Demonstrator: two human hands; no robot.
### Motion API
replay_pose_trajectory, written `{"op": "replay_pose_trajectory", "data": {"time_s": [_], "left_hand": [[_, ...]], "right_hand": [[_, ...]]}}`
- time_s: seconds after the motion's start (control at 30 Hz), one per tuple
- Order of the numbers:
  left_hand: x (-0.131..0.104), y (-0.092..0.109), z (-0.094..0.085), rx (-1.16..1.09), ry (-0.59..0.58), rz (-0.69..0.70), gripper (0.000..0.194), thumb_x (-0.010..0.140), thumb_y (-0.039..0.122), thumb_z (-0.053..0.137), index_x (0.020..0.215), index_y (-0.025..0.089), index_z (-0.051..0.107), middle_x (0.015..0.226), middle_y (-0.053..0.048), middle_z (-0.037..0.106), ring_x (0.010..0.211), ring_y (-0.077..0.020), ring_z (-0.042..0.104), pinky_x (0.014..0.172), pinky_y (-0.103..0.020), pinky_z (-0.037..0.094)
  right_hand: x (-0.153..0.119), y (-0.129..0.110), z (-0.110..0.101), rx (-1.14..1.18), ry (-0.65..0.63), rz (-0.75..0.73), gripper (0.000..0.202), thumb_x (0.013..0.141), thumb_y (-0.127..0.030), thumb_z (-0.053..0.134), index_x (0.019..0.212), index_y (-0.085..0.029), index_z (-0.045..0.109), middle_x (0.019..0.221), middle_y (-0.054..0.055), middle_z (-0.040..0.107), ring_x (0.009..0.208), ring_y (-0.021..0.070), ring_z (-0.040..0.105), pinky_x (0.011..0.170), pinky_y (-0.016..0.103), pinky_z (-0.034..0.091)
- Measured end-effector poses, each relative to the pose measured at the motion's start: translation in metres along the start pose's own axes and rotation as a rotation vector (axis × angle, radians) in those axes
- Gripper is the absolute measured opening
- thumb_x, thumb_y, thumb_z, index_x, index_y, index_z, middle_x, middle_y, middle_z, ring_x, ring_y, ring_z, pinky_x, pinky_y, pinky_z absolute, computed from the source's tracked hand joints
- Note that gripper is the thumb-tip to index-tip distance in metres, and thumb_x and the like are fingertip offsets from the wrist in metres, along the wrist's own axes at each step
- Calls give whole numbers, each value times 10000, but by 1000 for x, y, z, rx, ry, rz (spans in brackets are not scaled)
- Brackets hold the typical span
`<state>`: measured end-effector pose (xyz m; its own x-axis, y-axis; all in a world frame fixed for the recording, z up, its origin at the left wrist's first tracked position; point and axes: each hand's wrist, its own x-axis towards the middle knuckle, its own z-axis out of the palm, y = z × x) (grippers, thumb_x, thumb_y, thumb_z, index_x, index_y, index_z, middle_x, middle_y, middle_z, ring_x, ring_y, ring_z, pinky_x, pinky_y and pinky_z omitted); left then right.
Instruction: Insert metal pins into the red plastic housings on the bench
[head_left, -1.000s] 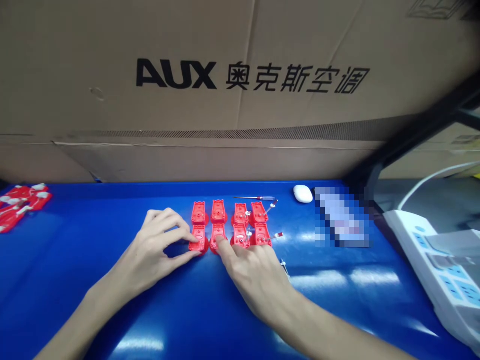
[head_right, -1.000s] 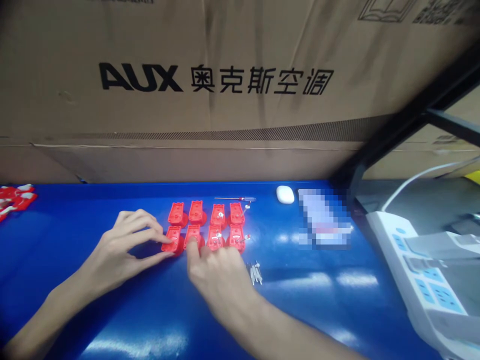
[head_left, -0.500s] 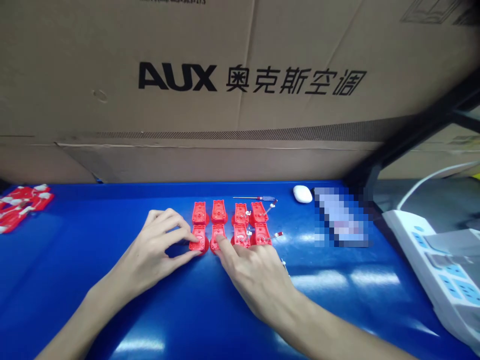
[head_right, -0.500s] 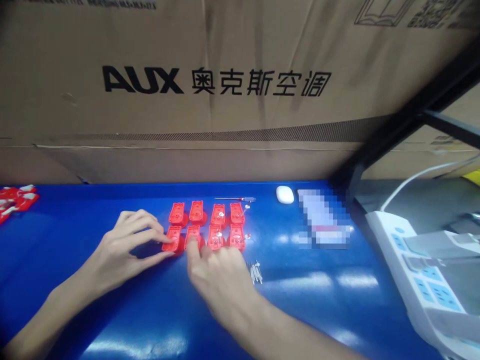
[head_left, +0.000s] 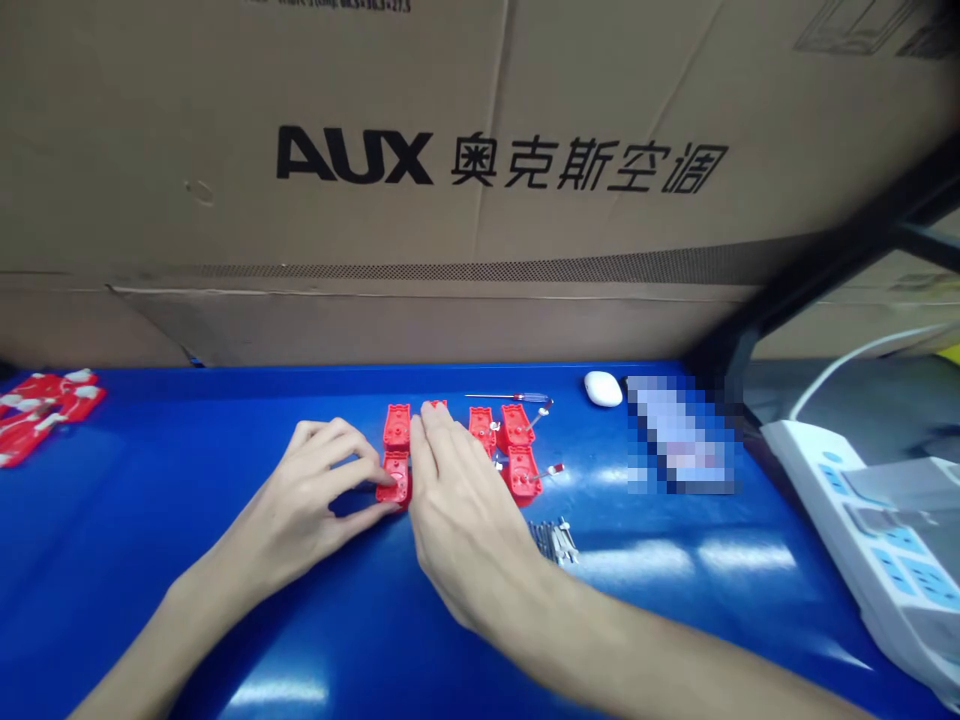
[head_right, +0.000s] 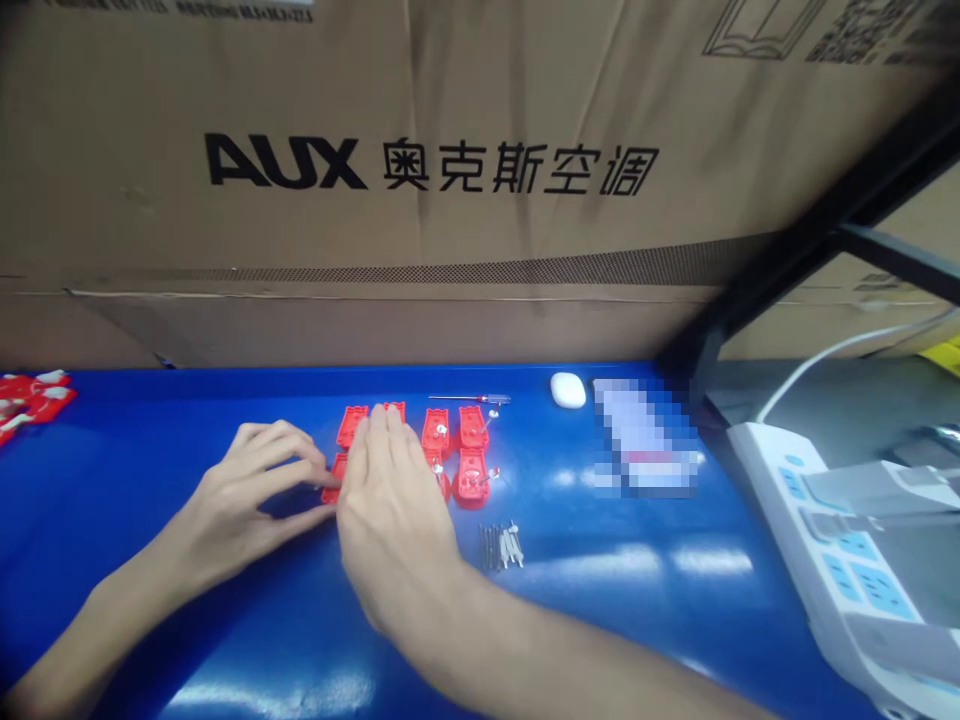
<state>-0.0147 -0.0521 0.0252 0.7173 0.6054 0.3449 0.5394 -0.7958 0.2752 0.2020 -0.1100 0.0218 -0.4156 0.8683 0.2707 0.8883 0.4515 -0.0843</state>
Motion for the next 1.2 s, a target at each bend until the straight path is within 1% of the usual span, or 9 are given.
{"op": "replay_pose_trajectory", "data": {"time_s": [0.13, 0.33, 0.47, 0.6, 0.73, 0.8, 0.9, 1.07, 1.2], "left_hand": [[0, 1, 0, 4, 13, 17, 42, 1059, 263, 743, 1046, 246, 706, 1019, -25, 743, 1017, -226, 657, 970, -419, 397], [0, 1, 0, 4, 10, 17, 52, 1054, 258, 751, 1047, 240, 702, 1030, -28, 739, 1021, -230, 655, 969, -418, 399], [0, 1, -1, 7, 8, 29, 64, 1052, 249, 759, 1051, 241, 696, 1030, -21, 734, 1018, -223, 653, 955, -415, 390], [1, 0, -1, 9, 9, 36, 68, 1057, 262, 756, 1042, 237, 694, 1030, -24, 734, 1019, -224, 652, 954, -417, 391], [0, 0, -2, -4, 5, 29, 55, 1055, 261, 759, 1069, 241, 709, 1049, -25, 731, 1021, -224, 646, 961, -422, 398], [-1, 0, -2, -5, -7, 16, 81, 1043, 275, 780, 1085, 244, 718, 1059, -23, 727, 1019, -224, 641, 958, -425, 398], [-1, 2, -2, -16, 4, 7, 104, 1028, 287, 803, 1095, 252, 732, 1060, -18, 727, 1019, -225, 644, 959, -427, 407], [1, 12, -2, -20, 84, 10, 137, 1001, 248, 819, 1117, 251, 746, 1090, -30, 742, 1041, -239, 658, 949, -423, 442], [2, 19, -1, -24, 123, 33, 167, 978, 187, 824, 1115, 243, 747, 1085, -38, 752, 1048, -247, 666, 937, -422, 459]], "right_hand": [[6, 1, 1, 6, -143, -15, 750, 921, -90, 615, 1614, 138, 443, 1718, 353, 389, 1633, 427, 411, 1359, 517, 364], [6, 0, -2, -8, -146, 11, 683, 956, -101, 586, 1606, 91, 497, 1682, 313, 478, 1577, 391, 512, 1315, 471, 442], [4, -1, -3, -3, -124, 2, 688, 957, -91, 585, 1607, 111, 482, 1689, 324, 464, 1589, 397, 494, 1327, 468, 427], [-9, -2, -9, 5, -2, -46, 672, 959, -83, 541, 1599, 113, 487, 1678, 315, 485, 1572, 395, 518, 1294, 486, 478], [-38, -1, -20, 51, 253, -98, 536, 988, -71, 482, 1484, 45, 648, 1513, 241, 692, 1400, 337, 694, 1126, 429, 622], [-55, 2, -22, 77, 329, -99, 452, 1013, -96, 482, 1376, -24, 742, 1362, 177, 797, 1217, 300, 788, 999, 404, 670], [-76, 12, -20, 81, 354, -50, 372, 1035, -120, 512, 1281, -90, 789, 1178, 110, 854, 1005, 275, 823, 892, 422, 682], [-87, 32, -10, 52, 387, -36, 313, 1040, -86, 599, 1305, -66, 765, 1188, 146, 832, 1044, 287, 793, 886, 416, 674], [-86, 39, -4, 9, 351, -23, 318, 1040, -73, 613, 1332, -53, 738, 1115, 155, 818, 956, 264, 793, 778, 376, 677]]}}
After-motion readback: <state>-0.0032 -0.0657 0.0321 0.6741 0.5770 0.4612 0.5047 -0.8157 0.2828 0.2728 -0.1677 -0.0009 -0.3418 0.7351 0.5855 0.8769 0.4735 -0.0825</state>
